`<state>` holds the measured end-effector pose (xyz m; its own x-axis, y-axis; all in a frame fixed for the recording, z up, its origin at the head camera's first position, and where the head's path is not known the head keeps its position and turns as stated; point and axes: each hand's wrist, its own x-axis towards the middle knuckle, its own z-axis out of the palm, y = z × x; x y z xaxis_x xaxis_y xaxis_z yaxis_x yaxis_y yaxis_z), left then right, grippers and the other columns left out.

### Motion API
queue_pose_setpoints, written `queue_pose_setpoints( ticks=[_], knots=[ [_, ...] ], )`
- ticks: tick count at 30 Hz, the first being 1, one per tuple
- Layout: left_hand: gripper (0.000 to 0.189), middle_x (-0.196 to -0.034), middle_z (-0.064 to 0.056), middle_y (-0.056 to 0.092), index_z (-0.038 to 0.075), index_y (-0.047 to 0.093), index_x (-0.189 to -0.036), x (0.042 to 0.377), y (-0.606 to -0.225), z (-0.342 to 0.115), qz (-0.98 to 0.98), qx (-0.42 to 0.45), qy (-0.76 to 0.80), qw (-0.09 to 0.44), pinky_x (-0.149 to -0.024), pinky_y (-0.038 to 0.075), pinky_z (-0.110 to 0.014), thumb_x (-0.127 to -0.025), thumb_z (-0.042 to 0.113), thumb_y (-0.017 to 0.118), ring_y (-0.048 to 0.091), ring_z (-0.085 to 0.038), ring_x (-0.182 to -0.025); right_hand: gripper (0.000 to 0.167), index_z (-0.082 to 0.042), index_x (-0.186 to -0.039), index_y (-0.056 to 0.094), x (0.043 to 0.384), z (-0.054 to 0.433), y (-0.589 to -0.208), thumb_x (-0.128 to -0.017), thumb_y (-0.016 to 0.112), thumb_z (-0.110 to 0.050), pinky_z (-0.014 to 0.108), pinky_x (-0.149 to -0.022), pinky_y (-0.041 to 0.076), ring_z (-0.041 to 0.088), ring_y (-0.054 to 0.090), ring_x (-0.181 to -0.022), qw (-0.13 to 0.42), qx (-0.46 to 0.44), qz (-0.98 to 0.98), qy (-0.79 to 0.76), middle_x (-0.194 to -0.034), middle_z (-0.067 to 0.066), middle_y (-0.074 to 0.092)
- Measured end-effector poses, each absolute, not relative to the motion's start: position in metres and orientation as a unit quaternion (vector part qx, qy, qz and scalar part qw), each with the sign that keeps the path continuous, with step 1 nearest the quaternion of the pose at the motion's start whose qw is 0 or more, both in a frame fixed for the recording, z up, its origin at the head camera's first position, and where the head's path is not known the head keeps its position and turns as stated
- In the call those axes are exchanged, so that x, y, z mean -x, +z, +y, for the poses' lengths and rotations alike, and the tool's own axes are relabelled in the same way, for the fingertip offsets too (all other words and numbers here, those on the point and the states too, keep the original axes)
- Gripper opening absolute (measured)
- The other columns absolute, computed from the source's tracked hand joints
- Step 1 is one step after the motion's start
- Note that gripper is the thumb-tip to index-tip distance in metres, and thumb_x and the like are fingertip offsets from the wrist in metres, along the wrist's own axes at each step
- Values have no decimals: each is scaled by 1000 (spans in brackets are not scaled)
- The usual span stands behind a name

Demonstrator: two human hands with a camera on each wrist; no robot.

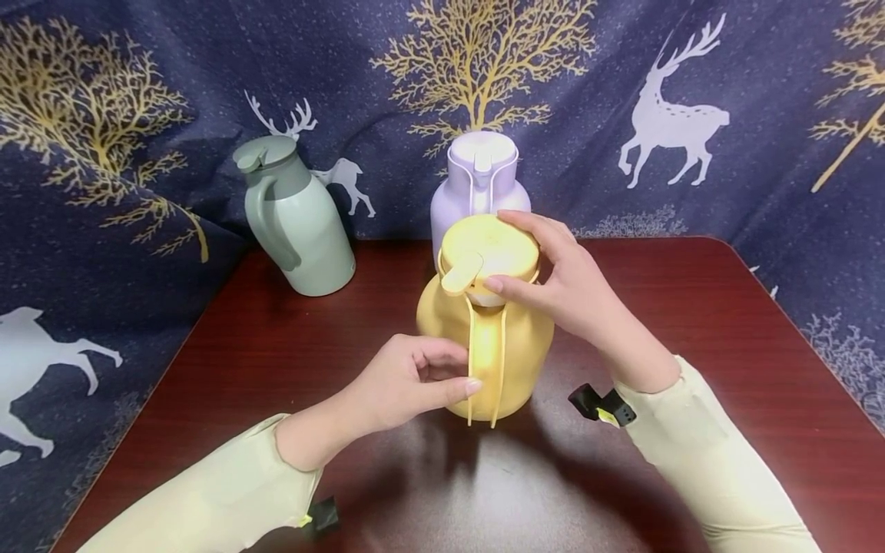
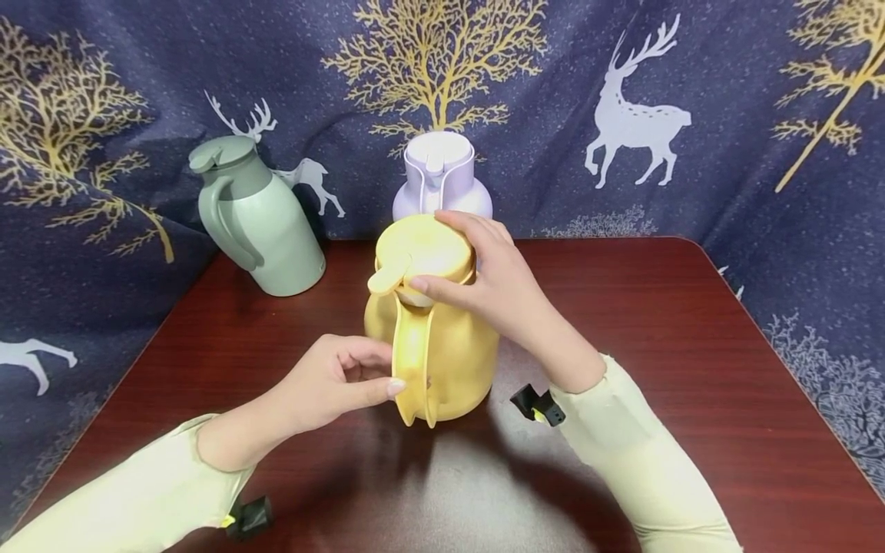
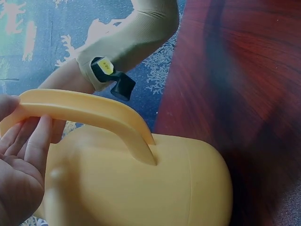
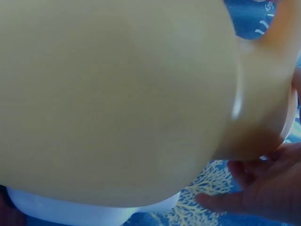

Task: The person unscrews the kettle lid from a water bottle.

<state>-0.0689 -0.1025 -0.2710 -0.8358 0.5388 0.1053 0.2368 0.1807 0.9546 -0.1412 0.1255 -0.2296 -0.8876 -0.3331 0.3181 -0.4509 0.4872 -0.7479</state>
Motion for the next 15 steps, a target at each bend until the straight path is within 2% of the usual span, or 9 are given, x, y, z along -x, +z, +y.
queue_pose_setpoints(
  ticks=[3,7,11,15],
  knots=[
    [25,-106,-24,77,-9,72,-109,69,-271,-103,758,-255,587,130,-85,63,-27,-89,6,72,75,-13,-95,72,-14,-150,52,150,130,-231,-85,82,-16,33,-109,43,20,49,-129,42,-251,-843,474,-149,11,53],
    [25,-106,-23,77,-9,73,-109,70,-273,-105,757,-255,588,127,-86,63,-27,-89,6,73,75,-16,-97,71,-7,-151,47,171,137,-232,-86,76,-5,20,-97,51,12,59,-114,-44,-319,-780,536,-135,8,61],
    [26,-106,-24,77,-9,73,-110,70,-275,-106,758,-253,587,129,-86,63,-27,-89,6,73,75,-16,-97,74,-3,-154,41,185,142,-232,-88,74,-7,21,-96,54,12,63,-112,-130,-372,-716,576,-126,1,65],
    [26,-107,-24,77,-9,73,-111,69,-273,-104,762,-250,583,130,-86,63,-28,-88,5,73,76,-23,-100,77,-7,-158,34,184,146,-233,-93,74,-21,20,-100,51,12,58,-120,-149,-391,-696,583,-137,2,57]
  ],
)
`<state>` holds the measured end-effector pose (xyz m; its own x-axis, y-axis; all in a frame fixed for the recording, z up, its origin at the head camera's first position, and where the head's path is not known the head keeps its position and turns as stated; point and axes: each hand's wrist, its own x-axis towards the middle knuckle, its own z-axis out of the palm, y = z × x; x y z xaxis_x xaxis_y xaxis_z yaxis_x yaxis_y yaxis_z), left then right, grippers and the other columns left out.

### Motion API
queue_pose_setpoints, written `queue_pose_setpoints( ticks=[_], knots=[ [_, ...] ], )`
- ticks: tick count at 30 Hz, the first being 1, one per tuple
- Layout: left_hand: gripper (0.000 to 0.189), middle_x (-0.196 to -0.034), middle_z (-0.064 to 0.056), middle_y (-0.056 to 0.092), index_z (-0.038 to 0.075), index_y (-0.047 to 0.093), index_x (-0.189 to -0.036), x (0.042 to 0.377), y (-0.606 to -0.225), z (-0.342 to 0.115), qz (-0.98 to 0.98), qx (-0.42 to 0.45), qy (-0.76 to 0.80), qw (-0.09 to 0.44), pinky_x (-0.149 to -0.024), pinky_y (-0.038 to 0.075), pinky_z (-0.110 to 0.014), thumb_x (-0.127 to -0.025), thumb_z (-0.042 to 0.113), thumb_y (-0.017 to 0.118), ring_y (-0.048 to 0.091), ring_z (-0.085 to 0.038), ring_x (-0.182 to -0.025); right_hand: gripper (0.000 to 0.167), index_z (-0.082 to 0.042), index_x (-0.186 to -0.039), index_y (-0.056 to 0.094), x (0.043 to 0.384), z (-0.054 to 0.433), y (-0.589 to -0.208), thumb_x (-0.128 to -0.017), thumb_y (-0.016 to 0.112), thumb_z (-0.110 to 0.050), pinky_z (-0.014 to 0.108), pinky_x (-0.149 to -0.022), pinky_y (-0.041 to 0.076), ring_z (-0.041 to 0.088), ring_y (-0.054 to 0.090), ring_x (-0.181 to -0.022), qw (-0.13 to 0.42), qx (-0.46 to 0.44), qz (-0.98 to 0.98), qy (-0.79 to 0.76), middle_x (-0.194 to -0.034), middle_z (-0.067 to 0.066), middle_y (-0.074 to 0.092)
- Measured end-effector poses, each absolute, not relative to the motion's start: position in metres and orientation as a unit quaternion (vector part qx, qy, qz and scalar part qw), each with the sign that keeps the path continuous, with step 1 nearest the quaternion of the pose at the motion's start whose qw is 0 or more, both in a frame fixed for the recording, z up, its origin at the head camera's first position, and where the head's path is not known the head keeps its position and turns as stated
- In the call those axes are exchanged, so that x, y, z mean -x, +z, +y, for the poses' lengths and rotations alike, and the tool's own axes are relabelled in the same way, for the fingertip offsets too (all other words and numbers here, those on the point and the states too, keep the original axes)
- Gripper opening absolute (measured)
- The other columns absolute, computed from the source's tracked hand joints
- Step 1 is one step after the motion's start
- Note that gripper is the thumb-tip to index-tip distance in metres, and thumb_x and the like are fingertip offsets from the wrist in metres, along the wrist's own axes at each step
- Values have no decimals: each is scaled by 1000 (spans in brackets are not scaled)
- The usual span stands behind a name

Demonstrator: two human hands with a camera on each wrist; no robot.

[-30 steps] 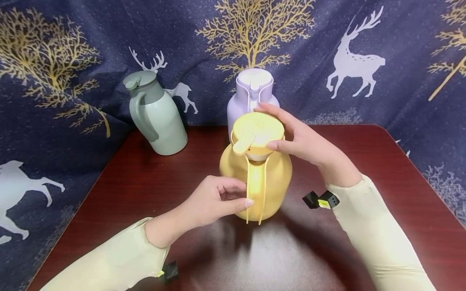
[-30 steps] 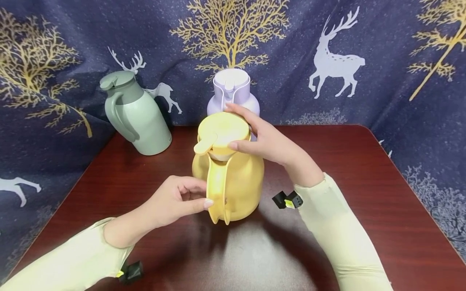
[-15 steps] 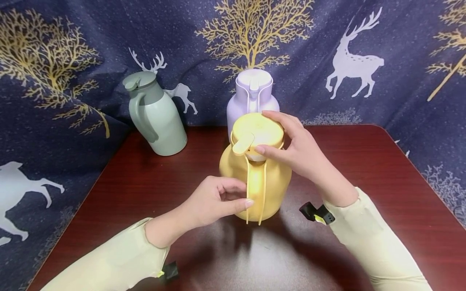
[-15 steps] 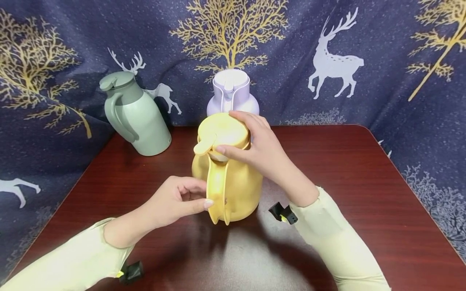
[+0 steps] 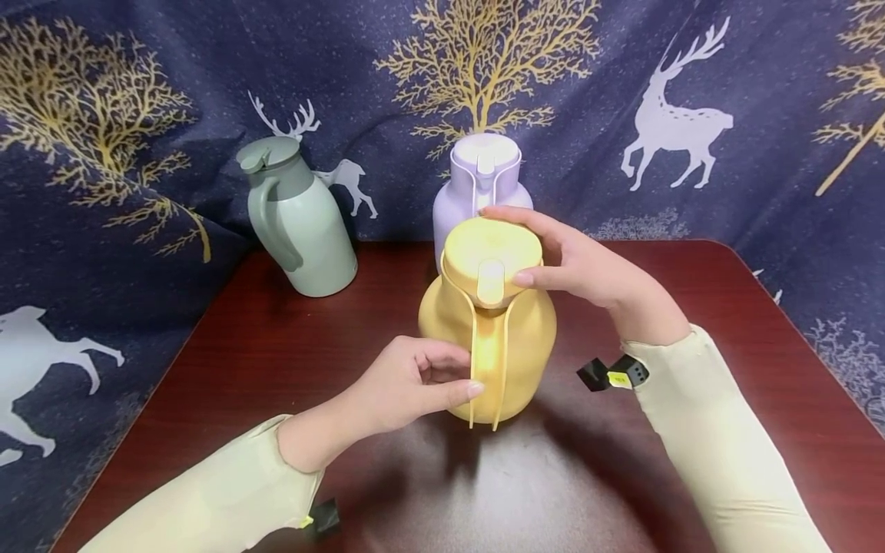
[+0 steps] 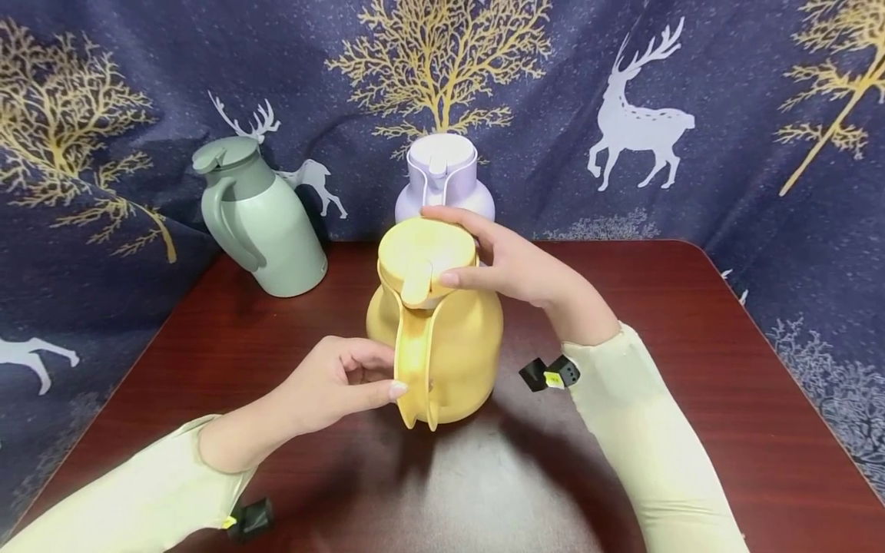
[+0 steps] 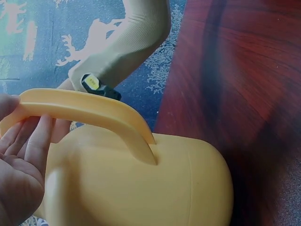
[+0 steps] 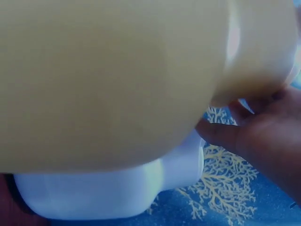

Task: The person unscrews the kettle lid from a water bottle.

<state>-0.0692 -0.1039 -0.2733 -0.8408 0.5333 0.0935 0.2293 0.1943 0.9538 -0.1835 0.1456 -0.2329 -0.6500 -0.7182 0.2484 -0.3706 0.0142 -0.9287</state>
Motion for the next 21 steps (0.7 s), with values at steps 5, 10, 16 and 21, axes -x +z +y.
queue_pose_setpoints(
  ticks=[5,10,16,21],
  knots=[
    [27,-107,-24,77,-10,72,-111,69,-272,-102,756,-256,588,126,-87,63,-29,-88,5,73,76,-27,-100,75,-10,-161,30,166,143,-231,-98,68,-26,15,-102,48,8,56,-124,101,340,715,-603,-153,11,45],
    [27,-106,-25,77,-10,72,-110,69,-274,-103,751,-258,595,128,-86,63,-28,-88,5,72,75,-18,-97,67,-21,-158,38,139,128,-221,-97,65,-16,15,-91,49,20,59,-115,27,220,821,-526,-150,10,50],
    [26,-107,-25,77,-10,72,-110,69,-272,-103,756,-257,589,123,-87,63,-28,-88,5,72,75,-20,-98,64,-21,-156,43,138,125,-231,-96,67,-19,18,-84,52,19,58,-104,8,219,819,-530,-141,12,53],
    [26,-107,-24,77,-10,72,-110,69,-272,-102,758,-256,587,127,-87,63,-28,-88,5,72,75,-25,-100,63,-12,-152,46,159,137,-240,-97,71,-27,18,-88,54,8,63,-104,56,301,748,-589,-130,4,61]
  ],
)
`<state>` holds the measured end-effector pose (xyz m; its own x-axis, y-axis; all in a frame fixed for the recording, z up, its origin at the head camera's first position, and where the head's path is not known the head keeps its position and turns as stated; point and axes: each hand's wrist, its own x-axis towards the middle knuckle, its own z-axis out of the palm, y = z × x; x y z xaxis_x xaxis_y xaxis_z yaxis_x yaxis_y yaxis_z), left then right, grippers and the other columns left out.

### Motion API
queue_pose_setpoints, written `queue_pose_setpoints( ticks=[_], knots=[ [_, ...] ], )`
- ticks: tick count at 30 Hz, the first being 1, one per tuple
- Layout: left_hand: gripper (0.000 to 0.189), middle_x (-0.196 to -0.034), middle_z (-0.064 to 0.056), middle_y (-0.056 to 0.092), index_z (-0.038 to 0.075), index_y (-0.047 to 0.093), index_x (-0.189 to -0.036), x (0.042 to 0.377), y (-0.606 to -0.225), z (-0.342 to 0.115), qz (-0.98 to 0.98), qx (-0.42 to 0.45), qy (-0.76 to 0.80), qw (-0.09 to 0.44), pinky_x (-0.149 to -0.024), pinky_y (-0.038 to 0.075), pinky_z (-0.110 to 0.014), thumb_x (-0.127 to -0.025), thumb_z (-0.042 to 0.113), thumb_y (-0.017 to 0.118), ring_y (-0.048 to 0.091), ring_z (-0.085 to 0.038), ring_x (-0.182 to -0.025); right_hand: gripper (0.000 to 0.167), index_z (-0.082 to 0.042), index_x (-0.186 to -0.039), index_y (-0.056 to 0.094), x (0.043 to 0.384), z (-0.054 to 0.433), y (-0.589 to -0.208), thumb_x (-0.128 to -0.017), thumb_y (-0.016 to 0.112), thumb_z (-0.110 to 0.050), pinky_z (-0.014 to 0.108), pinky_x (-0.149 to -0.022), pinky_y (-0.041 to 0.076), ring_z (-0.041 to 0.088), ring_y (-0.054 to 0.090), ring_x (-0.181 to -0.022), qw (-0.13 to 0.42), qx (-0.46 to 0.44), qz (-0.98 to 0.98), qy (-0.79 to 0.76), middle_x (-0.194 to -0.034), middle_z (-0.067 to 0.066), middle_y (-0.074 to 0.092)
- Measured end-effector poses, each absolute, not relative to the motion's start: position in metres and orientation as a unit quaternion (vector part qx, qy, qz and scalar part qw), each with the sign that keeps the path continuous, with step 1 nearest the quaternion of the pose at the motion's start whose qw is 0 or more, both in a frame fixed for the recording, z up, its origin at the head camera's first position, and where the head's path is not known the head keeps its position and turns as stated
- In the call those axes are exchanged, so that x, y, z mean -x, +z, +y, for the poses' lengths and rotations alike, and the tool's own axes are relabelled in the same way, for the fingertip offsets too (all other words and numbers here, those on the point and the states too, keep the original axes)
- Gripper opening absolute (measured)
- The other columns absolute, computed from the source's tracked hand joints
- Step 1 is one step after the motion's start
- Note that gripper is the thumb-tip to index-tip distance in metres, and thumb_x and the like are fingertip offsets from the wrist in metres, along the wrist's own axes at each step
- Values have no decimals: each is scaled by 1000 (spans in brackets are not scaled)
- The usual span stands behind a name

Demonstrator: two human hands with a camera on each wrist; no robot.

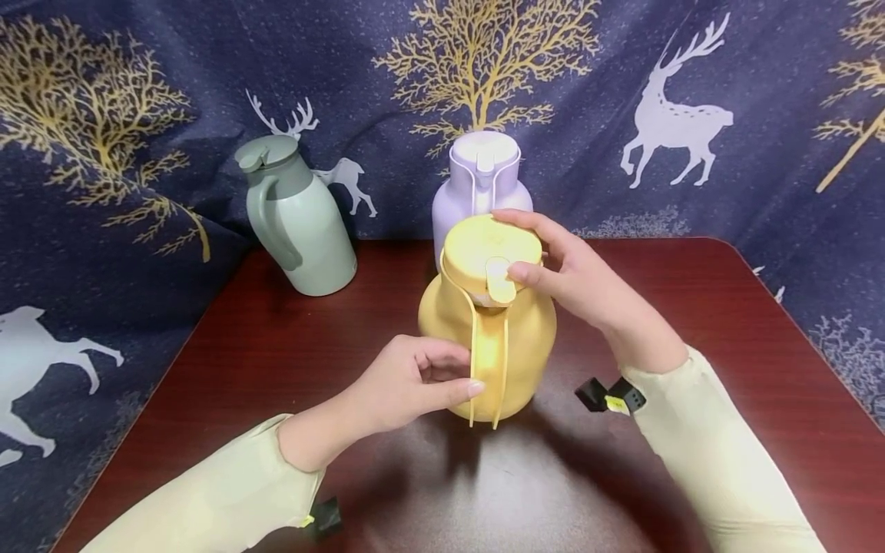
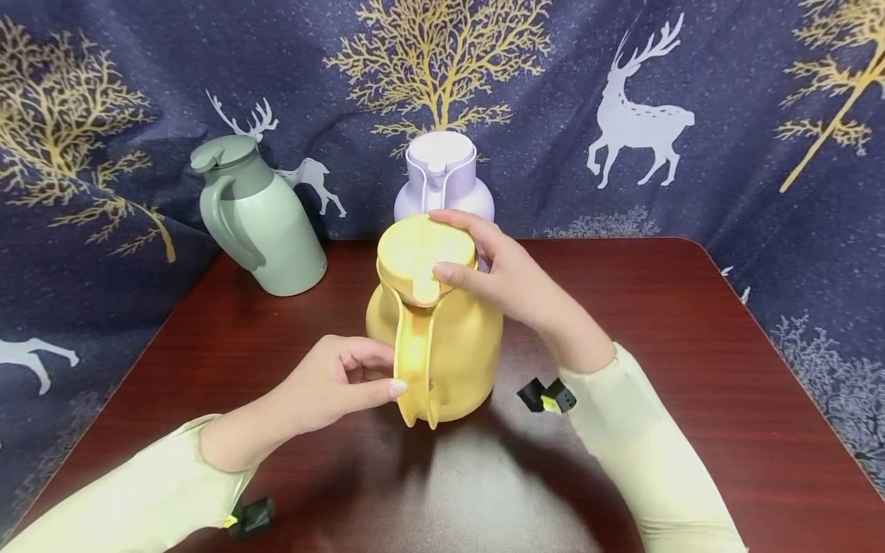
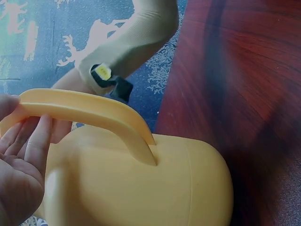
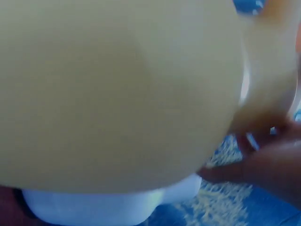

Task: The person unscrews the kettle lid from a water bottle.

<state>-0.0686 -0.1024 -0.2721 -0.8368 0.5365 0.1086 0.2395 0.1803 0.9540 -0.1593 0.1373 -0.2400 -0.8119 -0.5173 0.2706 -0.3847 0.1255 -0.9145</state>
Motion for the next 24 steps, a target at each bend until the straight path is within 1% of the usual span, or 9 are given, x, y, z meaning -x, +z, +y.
queue_pose_setpoints(
  ticks=[3,7,10,12,15,18,20,22,24],
  knots=[
    [26,-107,-25,77,-10,72,-110,69,-272,-103,757,-254,588,126,-87,63,-28,-88,5,72,76,-26,-100,59,-12,-150,50,175,143,-242,-97,72,-26,19,-91,55,7,65,-106,101,355,705,-606,-125,-3,66],
    [26,-107,-25,77,-10,72,-110,70,-273,-103,754,-259,589,131,-87,63,-28,-88,4,72,75,-26,-100,54,-14,-150,50,183,148,-238,-99,66,-13,20,-93,56,8,66,-108,141,381,694,-595,-124,-4,68],
    [26,-107,-24,77,-10,72,-110,70,-273,-103,753,-261,590,132,-87,63,-28,-88,5,72,76,-24,-99,59,-11,-155,42,180,149,-231,-100,60,-8,20,-95,55,9,64,-112,160,374,711,-574,-130,1,64],
    [26,-107,-24,77,-10,72,-110,70,-273,-103,752,-261,591,130,-87,63,-28,-88,5,72,75,-23,-99,63,-10,-159,34,175,148,-226,-101,58,-10,18,-100,51,10,58,-120,153,363,731,-557,-142,4,56],
    [26,-107,-25,77,-10,72,-110,70,-274,-103,750,-261,593,130,-87,63,-29,-88,5,72,75,-24,-99,76,-15,-162,29,159,145,-222,-101,62,-46,28,-112,44,18,48,-135,88,340,790,-503,-157,10,43],
    [27,-108,-25,77,-10,72,-111,70,-275,-103,748,-265,594,133,-88,63,-30,-89,5,72,76,-26,-101,103,-15,-162,31,137,138,-223,-84,63,-76,47,-123,33,29,36,-146,-14,296,848,-440,-164,12,36],
    [27,-108,-24,77,-9,72,-111,70,-275,-103,748,-266,593,133,-88,63,-30,-89,6,72,76,-26,-101,107,-12,-160,34,124,131,-224,-81,71,-74,58,-123,27,34,29,-149,-67,264,869,-412,-165,14,36],
    [26,-108,-24,77,-9,73,-111,70,-276,-103,748,-266,593,132,-88,63,-30,-89,6,72,76,-26,-101,95,-9,-157,41,118,126,-227,-83,81,-53,57,-122,29,35,30,-149,-94,244,872,-413,-163,14,40],
    [26,-107,-23,77,-9,73,-111,70,-276,-103,751,-265,590,130,-88,63,-29,-89,6,72,76,-26,-100,82,-8,-153,46,117,124,-229,-83,84,-30,55,-121,31,33,33,-147,-107,241,870,-417,-160,14,44]
  ],
)
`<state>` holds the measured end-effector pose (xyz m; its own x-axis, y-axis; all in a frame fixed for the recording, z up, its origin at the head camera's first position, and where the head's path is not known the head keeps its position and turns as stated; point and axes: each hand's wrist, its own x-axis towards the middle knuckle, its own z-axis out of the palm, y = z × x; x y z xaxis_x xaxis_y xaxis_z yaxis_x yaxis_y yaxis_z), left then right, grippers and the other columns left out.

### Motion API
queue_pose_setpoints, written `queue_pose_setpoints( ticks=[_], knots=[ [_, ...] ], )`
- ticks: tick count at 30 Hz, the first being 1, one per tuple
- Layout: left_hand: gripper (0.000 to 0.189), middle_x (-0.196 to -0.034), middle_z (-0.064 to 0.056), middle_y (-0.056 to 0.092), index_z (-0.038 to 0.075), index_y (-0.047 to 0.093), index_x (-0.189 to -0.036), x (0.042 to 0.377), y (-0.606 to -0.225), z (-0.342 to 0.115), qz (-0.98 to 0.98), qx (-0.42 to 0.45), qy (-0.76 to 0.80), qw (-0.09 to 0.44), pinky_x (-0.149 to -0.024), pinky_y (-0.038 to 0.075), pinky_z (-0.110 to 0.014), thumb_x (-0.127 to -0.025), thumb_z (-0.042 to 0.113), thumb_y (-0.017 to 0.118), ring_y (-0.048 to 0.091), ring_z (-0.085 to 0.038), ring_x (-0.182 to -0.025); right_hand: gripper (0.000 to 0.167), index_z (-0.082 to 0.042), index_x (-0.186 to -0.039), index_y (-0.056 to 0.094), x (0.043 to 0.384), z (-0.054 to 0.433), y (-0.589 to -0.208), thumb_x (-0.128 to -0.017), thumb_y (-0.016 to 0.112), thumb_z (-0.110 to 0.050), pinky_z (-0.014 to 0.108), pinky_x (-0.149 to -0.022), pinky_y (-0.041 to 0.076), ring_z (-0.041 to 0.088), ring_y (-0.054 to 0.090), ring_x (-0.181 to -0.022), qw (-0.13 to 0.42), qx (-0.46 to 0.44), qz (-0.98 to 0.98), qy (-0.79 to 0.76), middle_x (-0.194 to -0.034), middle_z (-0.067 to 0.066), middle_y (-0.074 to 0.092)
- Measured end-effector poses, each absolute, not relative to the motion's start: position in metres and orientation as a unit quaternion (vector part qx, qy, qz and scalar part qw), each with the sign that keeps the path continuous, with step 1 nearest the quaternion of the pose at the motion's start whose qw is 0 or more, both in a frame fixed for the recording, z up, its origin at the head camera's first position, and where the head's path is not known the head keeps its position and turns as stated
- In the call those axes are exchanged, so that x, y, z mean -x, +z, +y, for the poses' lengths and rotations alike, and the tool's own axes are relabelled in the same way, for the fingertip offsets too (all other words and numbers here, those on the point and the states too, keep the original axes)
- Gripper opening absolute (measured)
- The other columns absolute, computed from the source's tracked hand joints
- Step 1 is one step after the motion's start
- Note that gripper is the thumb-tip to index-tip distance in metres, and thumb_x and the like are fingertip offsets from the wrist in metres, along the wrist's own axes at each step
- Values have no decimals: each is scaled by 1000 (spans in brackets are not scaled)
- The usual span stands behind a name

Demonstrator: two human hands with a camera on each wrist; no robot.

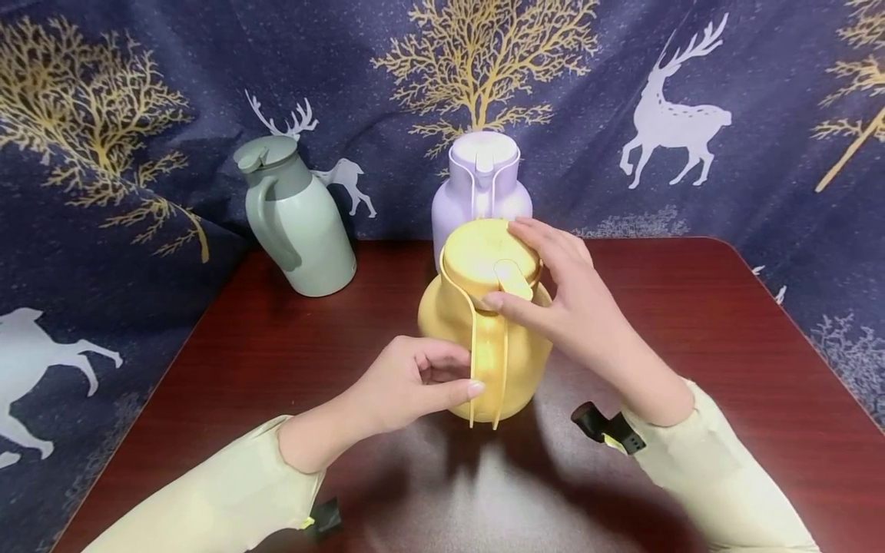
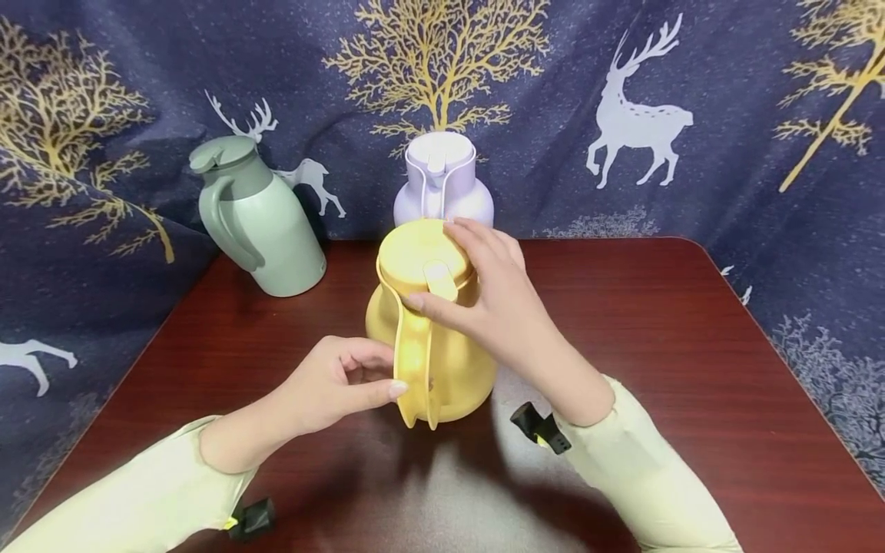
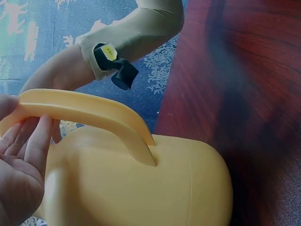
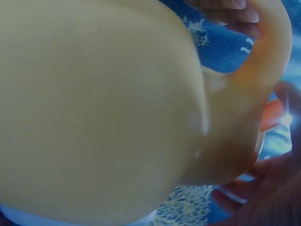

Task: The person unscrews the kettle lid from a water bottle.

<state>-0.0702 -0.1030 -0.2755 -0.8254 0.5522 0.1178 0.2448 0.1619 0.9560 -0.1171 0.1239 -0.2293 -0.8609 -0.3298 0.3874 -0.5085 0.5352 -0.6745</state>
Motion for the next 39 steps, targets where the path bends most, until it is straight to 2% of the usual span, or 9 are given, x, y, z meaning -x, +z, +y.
queue_pose_setpoints(
  ticks=[3,7,9,14,17,20,26,32,39],
  knots=[
    [26,-107,-24,77,-9,72,-110,70,-275,-103,753,-266,588,128,-88,63,-29,-89,5,72,76,-28,-100,70,-8,-149,52,126,130,-235,-85,79,-15,44,-122,33,27,37,-148,101,-264,-851,442,-160,13,46],
    [26,-107,-25,77,-10,72,-110,70,-274,-102,755,-265,586,127,-88,63,-29,-88,4,72,75,-32,-102,65,-5,-151,48,148,145,-243,-91,72,-8,22,-114,41,11,45,-140,30,-341,-785,517,-159,9,46],
    [26,-107,-25,77,-10,73,-110,70,-273,-102,756,-264,585,126,-87,63,-29,-88,5,73,75,-32,-102,63,-6,-152,47,160,150,-245,-94,69,-9,16,-109,45,6,50,-135,-26,-382,-736,558,-157,4,49],
    [27,-107,-24,77,-9,73,-111,69,-274,-102,758,-258,587,125,-88,63,-28,-88,5,73,75,-30,-102,69,-12,-157,41,181,157,-248,-97,70,-28,17,-109,46,6,53,-134,-112,-433,-661,602,-152,-9,54],
    [27,-108,-25,77,-9,72,-111,69,-274,-101,758,-253,588,124,-88,62,-27,-88,5,73,75,-31,-103,87,-9,-160,33,179,157,-253,-92,75,-43,17,-109,46,6,52,-135,-115,-417,-649,626,-151,-9,53],
    [28,-109,-25,77,-10,72,-113,67,-274,-101,759,-247,590,124,-87,63,-27,-88,5,73,75,-31,-104,100,-6,-161,28,171,155,-258,-86,80,-48,18,-107,48,7,55,-130,-100,-381,-644,656,-147,-6,55],
    [29,-109,-26,76,-10,71,-114,66,-274,-102,757,-241,595,125,-86,63,-28,-89,5,72,76,-29,-104,97,-6,-161,29,154,149,-262,-85,85,-31,18,-100,54,3,59,-124,-81,-312,-668,671,-152,-3,48],
    [27,-109,-25,77,-10,72,-113,66,-273,-102,760,-252,587,119,-87,63,-27,-91,6,71,76,-28,-104,98,-9,-161,30,152,148,-262,-84,85,-34,16,-102,52,1,56,-125,-71,-299,-685,661,-162,13,38],
    [28,-111,-23,77,-9,72,-115,67,-273,-102,761,-259,581,127,-92,61,-25,-91,6,71,75,-30,-109,96,-10,-161,31,156,149,-261,-86,82,-42,14,-102,50,-1,55,-126,-62,-311,-707,633,-161,19,39]
  ],
)
